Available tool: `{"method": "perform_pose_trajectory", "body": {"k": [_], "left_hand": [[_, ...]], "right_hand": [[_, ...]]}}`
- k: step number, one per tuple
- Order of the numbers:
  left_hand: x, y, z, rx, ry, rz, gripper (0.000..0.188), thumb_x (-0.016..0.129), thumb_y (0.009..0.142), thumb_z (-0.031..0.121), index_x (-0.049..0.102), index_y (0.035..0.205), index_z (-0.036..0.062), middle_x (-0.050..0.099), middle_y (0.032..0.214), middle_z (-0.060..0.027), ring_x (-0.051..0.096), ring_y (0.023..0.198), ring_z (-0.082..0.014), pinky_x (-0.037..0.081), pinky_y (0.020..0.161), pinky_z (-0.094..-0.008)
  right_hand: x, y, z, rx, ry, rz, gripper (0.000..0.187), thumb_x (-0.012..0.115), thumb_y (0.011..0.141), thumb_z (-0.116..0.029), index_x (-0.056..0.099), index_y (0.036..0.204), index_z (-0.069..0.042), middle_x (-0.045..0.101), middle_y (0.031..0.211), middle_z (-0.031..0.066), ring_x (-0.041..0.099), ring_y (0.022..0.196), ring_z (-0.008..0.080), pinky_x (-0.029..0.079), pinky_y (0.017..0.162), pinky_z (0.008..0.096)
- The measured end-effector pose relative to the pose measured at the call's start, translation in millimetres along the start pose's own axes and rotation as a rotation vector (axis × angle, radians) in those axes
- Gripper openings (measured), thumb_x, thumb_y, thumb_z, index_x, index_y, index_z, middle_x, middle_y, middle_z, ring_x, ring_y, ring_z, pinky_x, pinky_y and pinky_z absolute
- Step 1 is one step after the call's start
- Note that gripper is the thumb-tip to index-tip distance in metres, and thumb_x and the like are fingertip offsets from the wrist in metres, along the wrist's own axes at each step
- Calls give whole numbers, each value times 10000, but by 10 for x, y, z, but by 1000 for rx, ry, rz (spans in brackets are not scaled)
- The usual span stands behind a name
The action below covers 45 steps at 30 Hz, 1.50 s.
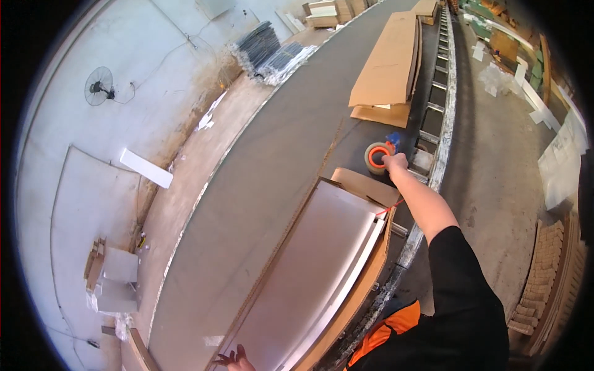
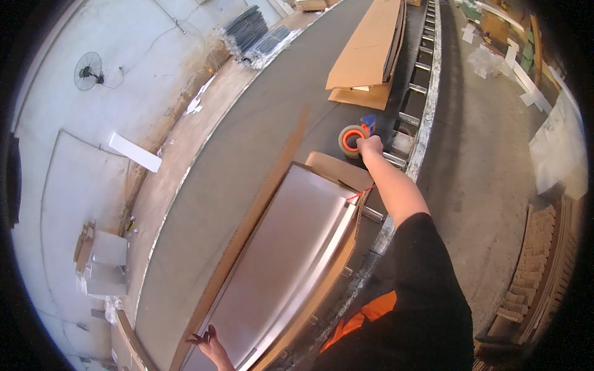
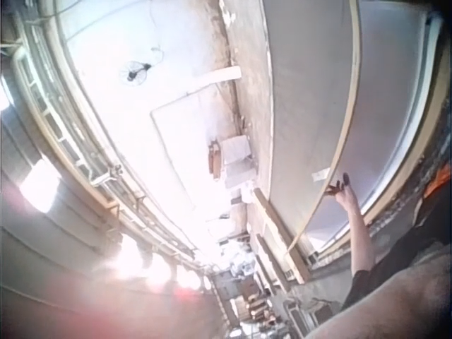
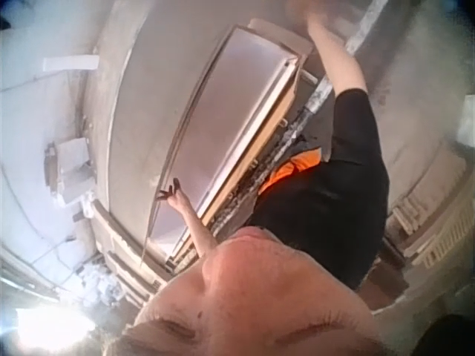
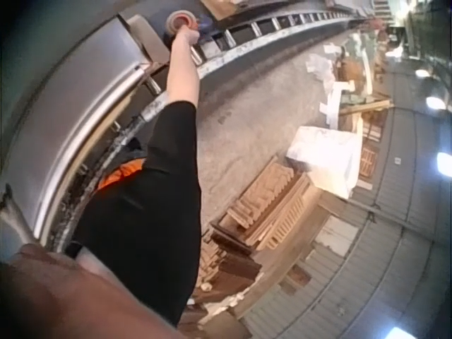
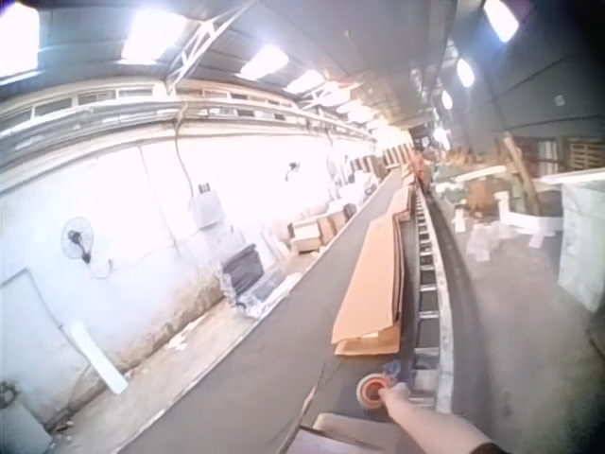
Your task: The person packs and seals cardboard boxes by folding the flaps and applying tape with a tape dispenser.
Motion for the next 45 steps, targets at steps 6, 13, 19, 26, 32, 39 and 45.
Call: {"method": "perform_pose_trajectory", "body": {"k": [6, 13, 19, 26, 32, 39, 45], "left_hand": [[4, 143, 85, 96, 179, 76, 1168, 764, 863, 244, -163, 1529, -5, 181, 1578, -319, 488, 1293, -388, 445, 1040, -426], [206, -74, 40, 5, 123, 23, 1179, 730, 892, 255, -258, 1518, 106, -9, 1634, -224, 326, 1405, -464, 369, 1122, -482], [108, -36, -45, 12, 58, -28, 1178, 728, 894, 237, -264, 1518, 123, 1, 1636, -217, 304, 1415, -470, 363, 1122, -485], [170, -319, -146, 0, 174, -332, 1102, 849, 739, 294, 153, 1528, -31, 345, 1515, -272, 419, 1347, -439, 390, 1102, -440], [334, -543, 669, 638, 934, -951, 1174, 811, 698, 536, 209, 1516, -54, 282, 1562, -235, 303, 1420, -428, 340, 1139, -446], [341, -112, 769, 682, 1036, -999, 817, 616, 786, 215, 287, 1513, 40, 317, 1542, -253, 411, 1339, -472, 390, 1101, -512], [-10, 295, 940, 711, 823, -688, 724, 558, 773, 126, 401, 1473, 28, 537, 1332, -309, 534, 1198, -486, 445, 1039, -483]], "right_hand": [[13, -1027, -185, -1048, -194, 93, 674, 770, 788, -351, 532, 1325, -21, 406, 1443, 239, 386, 1326, 454, 363, 1093, 507], [-133, -2627, 81, -1219, -679, -680, 724, 543, 921, -543, 445, 1409, -19, 262, 1536, 313, 282, 1416, 482, 226, 1168, 547], [-169, -2904, 349, -1418, -495, -465, 779, 599, 868, -560, 442, 1414, -27, 305, 1497, 328, 306, 1370, 538, 239, 1138, 584], [-211, -3085, -102, -1207, -838, -723, 696, 592, 868, -559, 532, 1340, -50, 386, 1477, 227, 369, 1322, 451, 282, 1080, 565], [409, -2632, -2, -1551, -143, -520, 485, 757, 761, -400, 667, 1137, -107, 649, 1136, 98, 587, 1109, 257, 449, 969, 431], [429, -2080, -607, -1333, -920, -1040, 406, 683, 793, -370, 726, 1056, -64, 725, 1025, 115, 699, 911, 315, 557, 774, 442], [-471, -2225, 75, -1286, -444, -644, 250, 590, 778, -146, 753, 958, -85, 719, 1035, 137, 677, 948, 321, 548, 796, 423]]}}
Point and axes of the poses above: each hand's wrist, its own y-axis towards the middle knuckle, its own x-axis out of the palm, z = x × y, the point moved 1 cm from there along y, towards the middle knuckle
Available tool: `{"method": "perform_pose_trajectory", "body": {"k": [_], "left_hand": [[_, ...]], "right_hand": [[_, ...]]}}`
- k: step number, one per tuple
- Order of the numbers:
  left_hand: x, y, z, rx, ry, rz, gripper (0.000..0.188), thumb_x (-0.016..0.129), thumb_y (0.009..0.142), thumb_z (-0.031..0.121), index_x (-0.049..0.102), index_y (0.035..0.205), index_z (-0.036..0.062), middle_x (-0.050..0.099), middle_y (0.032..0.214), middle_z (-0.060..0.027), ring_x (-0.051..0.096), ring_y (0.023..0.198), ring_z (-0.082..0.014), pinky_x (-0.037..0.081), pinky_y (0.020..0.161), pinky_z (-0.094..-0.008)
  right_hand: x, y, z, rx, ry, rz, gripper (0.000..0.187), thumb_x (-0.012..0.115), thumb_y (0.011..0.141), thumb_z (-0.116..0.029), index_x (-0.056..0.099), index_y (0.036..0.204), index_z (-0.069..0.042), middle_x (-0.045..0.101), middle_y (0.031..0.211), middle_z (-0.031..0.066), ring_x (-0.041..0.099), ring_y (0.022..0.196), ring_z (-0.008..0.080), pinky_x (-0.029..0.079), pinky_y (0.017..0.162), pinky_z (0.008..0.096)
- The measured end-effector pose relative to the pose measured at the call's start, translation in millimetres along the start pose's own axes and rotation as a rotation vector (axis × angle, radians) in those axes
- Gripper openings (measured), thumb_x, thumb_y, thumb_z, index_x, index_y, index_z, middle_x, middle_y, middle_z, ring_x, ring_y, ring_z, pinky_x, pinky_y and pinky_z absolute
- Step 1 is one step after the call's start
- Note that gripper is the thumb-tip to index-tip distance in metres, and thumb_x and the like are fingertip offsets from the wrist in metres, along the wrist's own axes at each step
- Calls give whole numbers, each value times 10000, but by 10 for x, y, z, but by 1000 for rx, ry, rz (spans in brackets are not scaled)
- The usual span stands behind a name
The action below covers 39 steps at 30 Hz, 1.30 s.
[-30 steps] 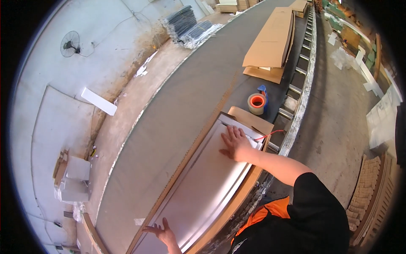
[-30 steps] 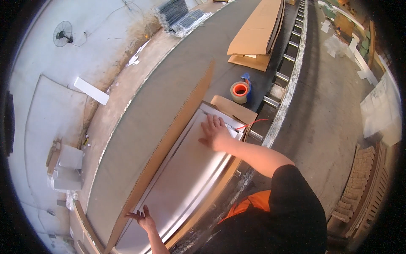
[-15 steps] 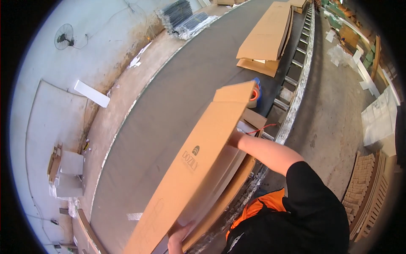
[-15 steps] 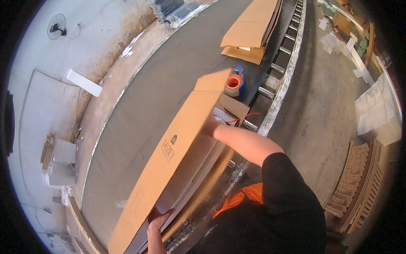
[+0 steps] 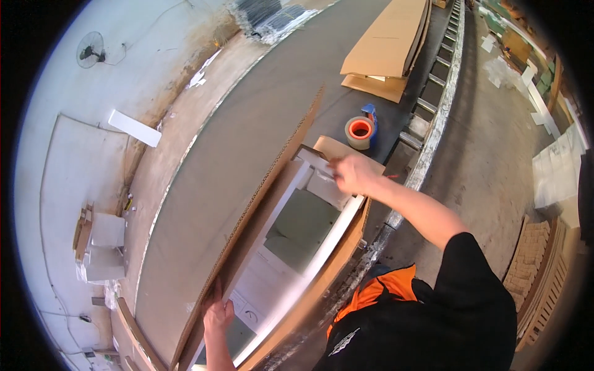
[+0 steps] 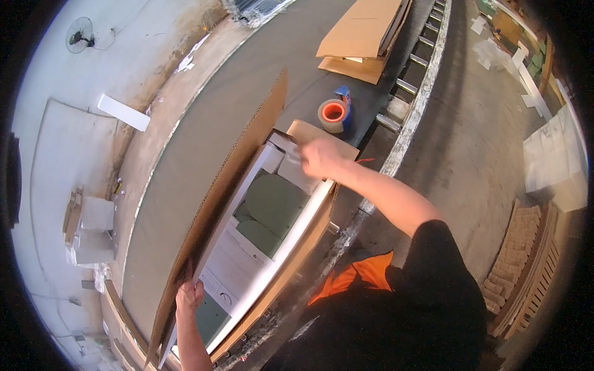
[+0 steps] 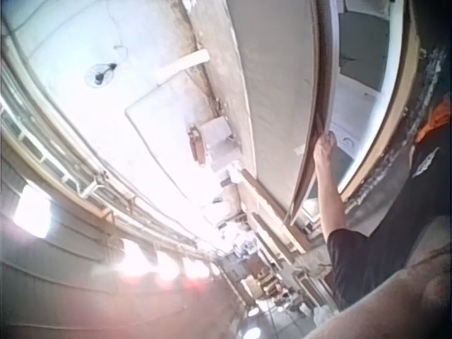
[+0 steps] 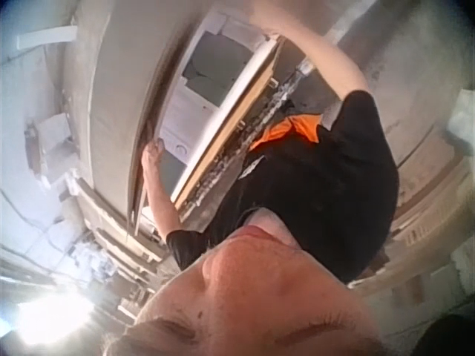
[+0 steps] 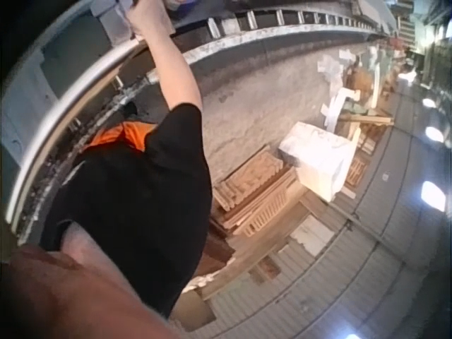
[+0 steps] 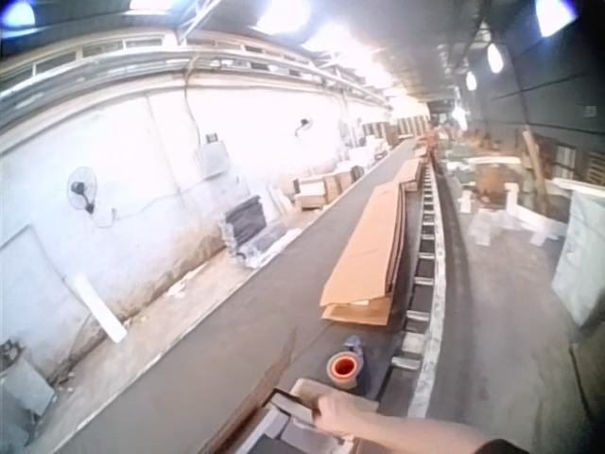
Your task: The person packs and seals cardboard boxes by folding the flaps and applying tape with a tape dispenser.
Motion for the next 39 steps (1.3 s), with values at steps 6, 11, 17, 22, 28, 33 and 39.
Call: {"method": "perform_pose_trajectory", "body": {"k": [6, 11, 17, 22, 28, 33, 39], "left_hand": [[202, -44, -205, 139, 103, 114, 682, 572, 748, 122, 480, 1411, -7, 540, 1320, -318, 536, 1204, -483, 427, 1052, -520], [267, -159, -222, 130, 141, 115, 715, 594, 737, 142, 468, 1431, 27, 529, 1343, -306, 521, 1230, -467, 417, 1062, -520], [385, -268, -177, 76, 69, 40, 776, 610, 726, 150, 418, 1475, 83, 482, 1403, -275, 478, 1269, -454, 404, 1071, -518], [361, -332, -113, -65, 33, -91, 766, 645, 754, 190, 415, 1483, 136, 472, 1438, -207, 450, 1308, -422, 359, 1113, -512], [696, -460, -18, 54, 109, 6, 757, 674, 783, 238, 409, 1478, 98, 470, 1458, -183, 459, 1319, -402, 383, 1102, -496], [977, -607, 116, 105, 89, 139, 789, 725, 782, 333, 419, 1461, 72, 510, 1423, -180, 504, 1284, -372, 415, 1059, -486], [1288, -806, 236, -78, 46, -245, 809, 654, 825, 485, 419, 1459, 40, 418, 1498, -206, 417, 1371, -383, 342, 1127, -509]], "right_hand": [[511, -237, -485, -523, -371, 102, 184, 623, 738, -153, 742, 815, -34, 687, 966, 216, 631, 1016, 348, 533, 784, 451], [540, -10, -722, -366, -546, -497, 353, 612, 608, -275, 721, 725, 40, 633, 1076, 364, 577, 973, 430, 487, 861, 478], [809, -318, -581, -345, -500, -79, 482, 610, 682, -249, 700, 953, 140, 583, 1190, 375, 546, 1057, 418, 472, 840, 492], [953, -446, -659, -393, -589, 147, 219, 650, 617, -232, 743, 708, -57, 587, 1208, 339, 507, 1069, 397, 451, 836, 496], [779, -474, -663, -359, -388, -137, 161, 653, 674, -160, 748, 756, -61, 642, 1160, 270, 591, 938, 351, 461, 840, 502], [359, -650, -781, 98, 301, 333, 192, 562, 726, 7, 708, 847, 32, 697, 1018, 190, 640, 969, 417, 517, 859, 441], [276, -759, -843, -111, 56, 332, 248, 608, 730, -17, 692, 963, -19, 679, 943, 166, 654, 879, 368, 554, 777, 454]]}}
Point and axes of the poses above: each hand's wrist, its own y-axis towards the middle knuckle, its own x-axis out of the palm, z = x × y, the point moved 1 cm from there along y, towards the middle knuckle
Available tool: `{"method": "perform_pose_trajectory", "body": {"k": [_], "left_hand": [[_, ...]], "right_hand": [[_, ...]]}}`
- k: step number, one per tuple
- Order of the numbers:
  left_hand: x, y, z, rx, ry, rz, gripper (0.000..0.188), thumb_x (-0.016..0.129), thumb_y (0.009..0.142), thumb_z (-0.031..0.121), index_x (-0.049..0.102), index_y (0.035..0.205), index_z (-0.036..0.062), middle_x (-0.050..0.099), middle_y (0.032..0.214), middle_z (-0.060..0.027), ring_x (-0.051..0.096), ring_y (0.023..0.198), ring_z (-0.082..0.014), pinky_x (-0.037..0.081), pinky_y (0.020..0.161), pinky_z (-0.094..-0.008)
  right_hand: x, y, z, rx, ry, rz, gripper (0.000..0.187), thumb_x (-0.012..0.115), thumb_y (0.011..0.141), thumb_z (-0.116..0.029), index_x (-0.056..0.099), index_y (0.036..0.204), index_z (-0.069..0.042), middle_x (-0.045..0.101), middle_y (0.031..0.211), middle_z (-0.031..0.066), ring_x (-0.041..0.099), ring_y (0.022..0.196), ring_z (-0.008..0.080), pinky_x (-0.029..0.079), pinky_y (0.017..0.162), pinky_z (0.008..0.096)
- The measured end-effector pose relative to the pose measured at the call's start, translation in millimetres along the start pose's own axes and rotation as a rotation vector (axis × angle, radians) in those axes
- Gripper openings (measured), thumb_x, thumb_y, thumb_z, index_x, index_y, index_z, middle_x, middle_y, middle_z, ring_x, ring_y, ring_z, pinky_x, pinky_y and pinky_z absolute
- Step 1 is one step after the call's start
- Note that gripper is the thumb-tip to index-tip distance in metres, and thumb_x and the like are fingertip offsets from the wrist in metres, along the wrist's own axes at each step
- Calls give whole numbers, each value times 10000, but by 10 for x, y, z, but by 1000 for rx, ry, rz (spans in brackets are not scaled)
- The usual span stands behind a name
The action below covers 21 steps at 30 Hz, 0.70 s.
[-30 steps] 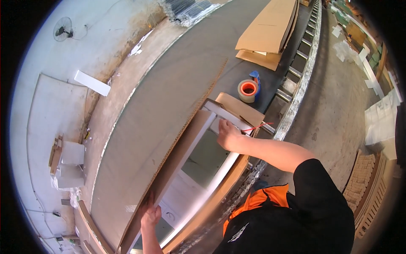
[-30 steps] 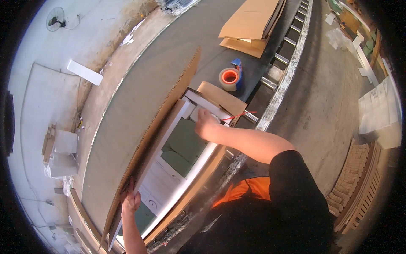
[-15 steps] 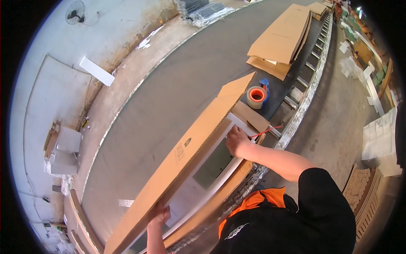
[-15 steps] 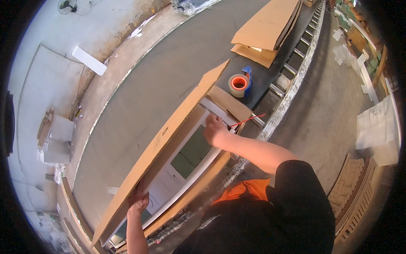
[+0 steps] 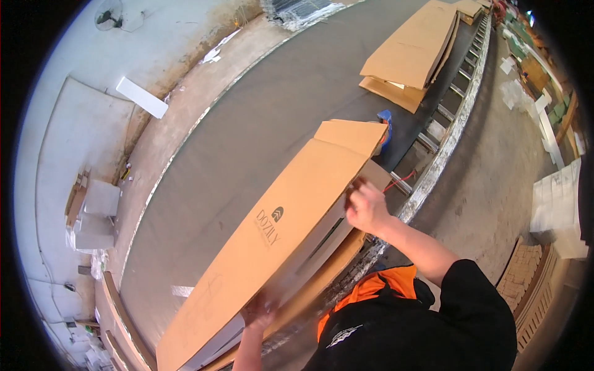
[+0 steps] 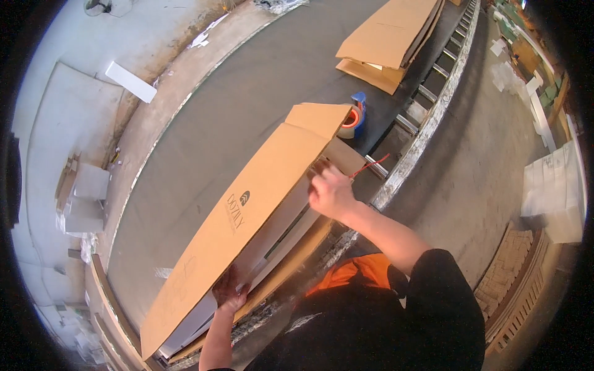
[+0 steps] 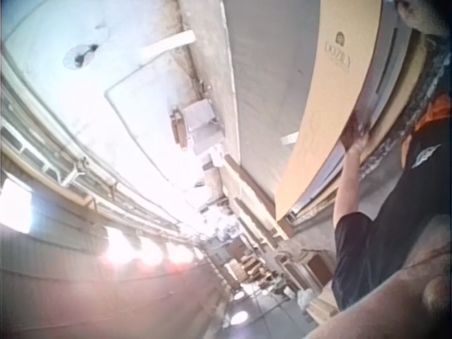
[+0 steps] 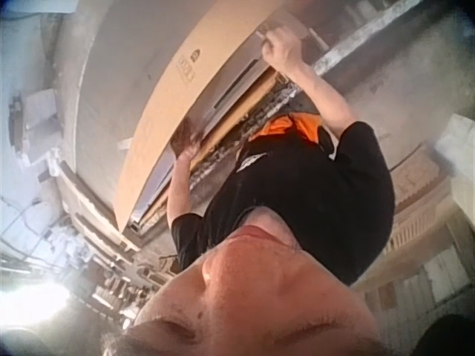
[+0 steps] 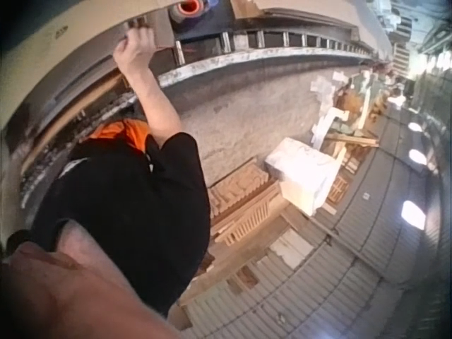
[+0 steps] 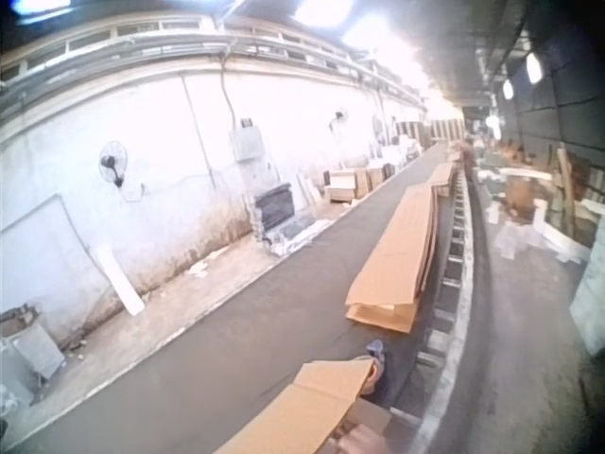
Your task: The person packs and seals cardboard boxes by folding the flaps and applying tape with a tape dispenser.
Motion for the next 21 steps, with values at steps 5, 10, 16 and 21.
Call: {"method": "perform_pose_trajectory", "body": {"k": [5, 10, 16, 21], "left_hand": [[106, 30, -3, 208, -96, 396, 714, 680, 796, 381, 523, 1386, 11, 550, 1356, -245, 526, 1243, -435, 402, 1063, -524], [99, 22, 132, 161, -121, 404, 687, 690, 804, 317, 514, 1389, 4, 548, 1360, -242, 539, 1225, -439, 445, 1018, -517], [287, -15, -75, 53, -5, 383, 594, 729, 793, 216, 572, 1319, -10, 615, 1275, -223, 608, 1126, -419, 504, 938, -493], [544, 74, -53, 246, 337, 319, 432, 564, 933, 263, 580, 1306, 45, 641, 1266, -133, 612, 1135, -340, 509, 940, -453]], "right_hand": [[233, -97, -248, -369, -105, -71, 233, 704, 735, -172, 678, 900, -9, 640, 1103, 196, 569, 1160, 422, 427, 1044, 543], [304, -182, -171, -347, -19, -112, 204, 681, 729, -129, 683, 895, -11, 662, 1064, 168, 582, 1150, 407, 443, 1042, 514], [261, -152, -207, -198, -23, -211, 238, 700, 735, -56, 692, 973, -54, 686, 1035, 127, 642, 1060, 333, 520, 907, 476], [231, -337, 33, 140, 126, -65, 102, 662, 667, -34, 679, 765, -13, 685, 852, 191, 663, 710, 367, 547, 665, 443]]}}
Point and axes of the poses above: each hand's wrist, its own y-axis towards the middle knuckle, its own x-axis out of the palm, z = x × y, the point moved 1 cm from there along y, towards the middle knuckle
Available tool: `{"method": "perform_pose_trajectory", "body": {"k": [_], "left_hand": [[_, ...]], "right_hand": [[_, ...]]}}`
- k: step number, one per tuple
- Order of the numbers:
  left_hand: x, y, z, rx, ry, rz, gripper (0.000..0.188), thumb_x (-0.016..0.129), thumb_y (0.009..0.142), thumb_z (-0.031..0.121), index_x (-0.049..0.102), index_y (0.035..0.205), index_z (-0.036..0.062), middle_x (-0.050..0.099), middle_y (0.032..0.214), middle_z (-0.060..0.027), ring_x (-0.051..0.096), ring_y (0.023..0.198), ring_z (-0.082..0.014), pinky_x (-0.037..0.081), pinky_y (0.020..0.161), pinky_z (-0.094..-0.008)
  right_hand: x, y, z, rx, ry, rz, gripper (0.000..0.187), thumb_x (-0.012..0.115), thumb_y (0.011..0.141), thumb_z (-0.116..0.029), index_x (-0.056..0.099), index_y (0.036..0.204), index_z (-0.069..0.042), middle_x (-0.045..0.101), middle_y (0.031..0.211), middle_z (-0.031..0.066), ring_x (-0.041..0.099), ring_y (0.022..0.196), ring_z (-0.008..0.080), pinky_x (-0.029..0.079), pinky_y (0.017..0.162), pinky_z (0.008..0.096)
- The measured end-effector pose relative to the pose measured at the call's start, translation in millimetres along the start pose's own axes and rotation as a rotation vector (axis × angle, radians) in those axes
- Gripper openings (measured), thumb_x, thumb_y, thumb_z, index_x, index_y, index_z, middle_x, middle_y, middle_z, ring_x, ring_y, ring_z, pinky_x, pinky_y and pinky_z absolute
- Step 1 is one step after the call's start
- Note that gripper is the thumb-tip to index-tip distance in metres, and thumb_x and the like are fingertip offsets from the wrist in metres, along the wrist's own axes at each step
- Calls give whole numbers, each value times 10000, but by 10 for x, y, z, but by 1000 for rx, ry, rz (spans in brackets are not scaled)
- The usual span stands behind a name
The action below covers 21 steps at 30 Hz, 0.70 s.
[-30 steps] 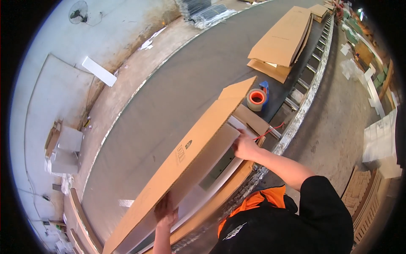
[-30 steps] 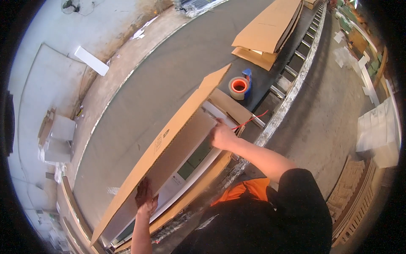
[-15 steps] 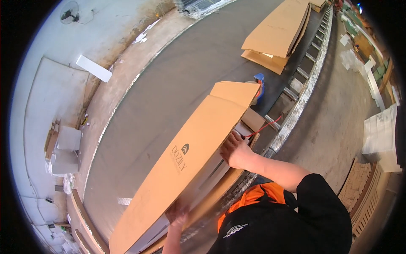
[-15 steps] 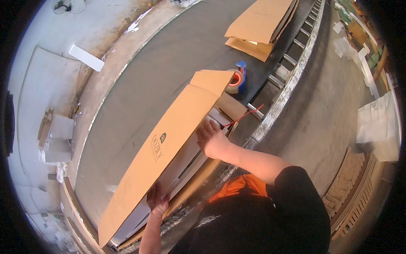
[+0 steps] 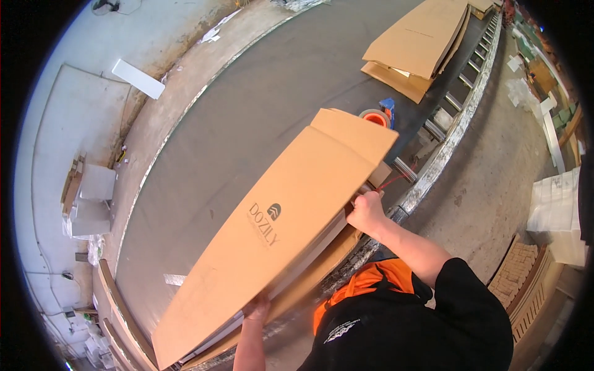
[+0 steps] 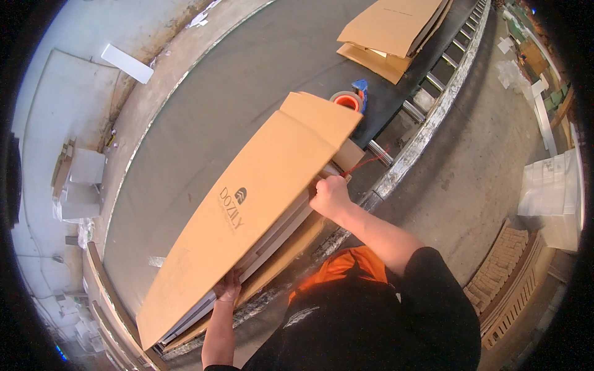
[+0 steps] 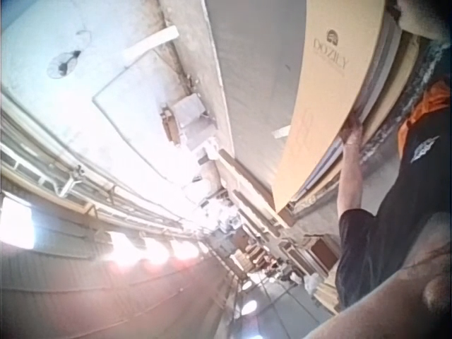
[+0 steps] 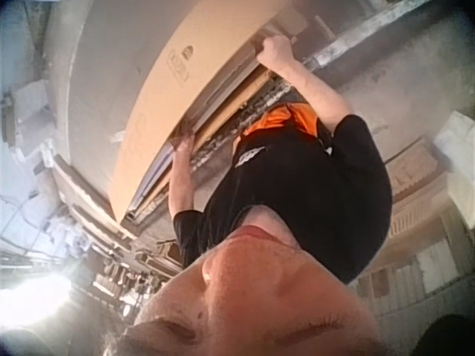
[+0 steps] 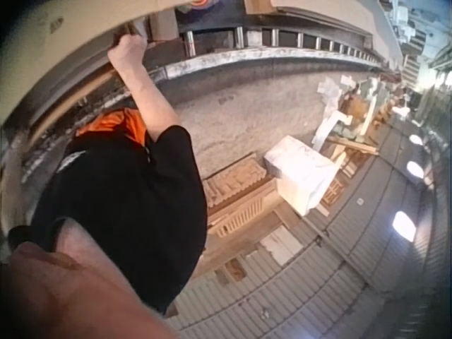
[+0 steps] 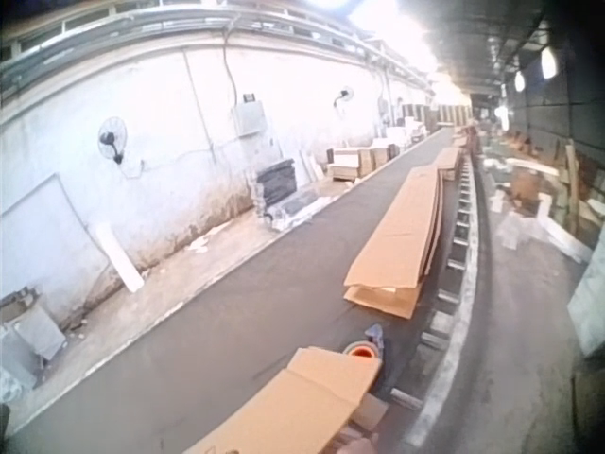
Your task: The person packs and seals cardboard boxes by folding the flaps and applying tape with a tape dispenser.
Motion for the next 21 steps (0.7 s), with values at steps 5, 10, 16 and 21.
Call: {"method": "perform_pose_trajectory", "body": {"k": [5, 10, 16, 21], "left_hand": [[1213, -889, -327, -466, -601, -120, 428, 375, 1020, 365, 525, 1340, 123, 540, 1391, -41, 483, 1283, -238, 433, 1032, -430], [-130, 9, 10, -380, -332, -204, 422, 537, 939, 416, 605, 1295, 201, 615, 1301, -93, 547, 1215, -320, 398, 1044, -480], [-265, -246, -103, -317, -597, -249, 720, 524, 919, 571, 460, 1441, 80, 495, 1445, -173, 417, 1357, -370, 301, 1133, -520], [-747, -26, 28, -360, -540, -561, 1045, 435, 860, 778, 214, 1540, 16, 191, 1594, -249, 187, 1474, -405, 178, 1199, -498]], "right_hand": [[440, 36, -175, 11, -56, -72, 53, 626, 622, -24, 668, 655, -21, 634, 616, 189, 630, 594, 402, 514, 598, 489], [175, 27, 50, 26, -366, -364, 87, 644, 649, -93, 704, 666, -32, 651, 639, 166, 645, 646, 391, 496, 601, 490], [269, 57, -181, -151, -426, -268, 174, 657, 653, -112, 735, 783, -26, 703, 807, 141, 661, 891, 364, 495, 806, 487], [-65, -217, -673, -566, 13, -378, 498, 689, 803, -402, 670, 1158, -53, 636, 1166, 184, 598, 1049, 388, 446, 926, 518]]}}
Point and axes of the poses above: each hand's wrist, its own y-axis towards the middle knuckle, its own x-axis out of the palm, z = x × y, the point moved 1 cm from there along y, towards the middle knuckle
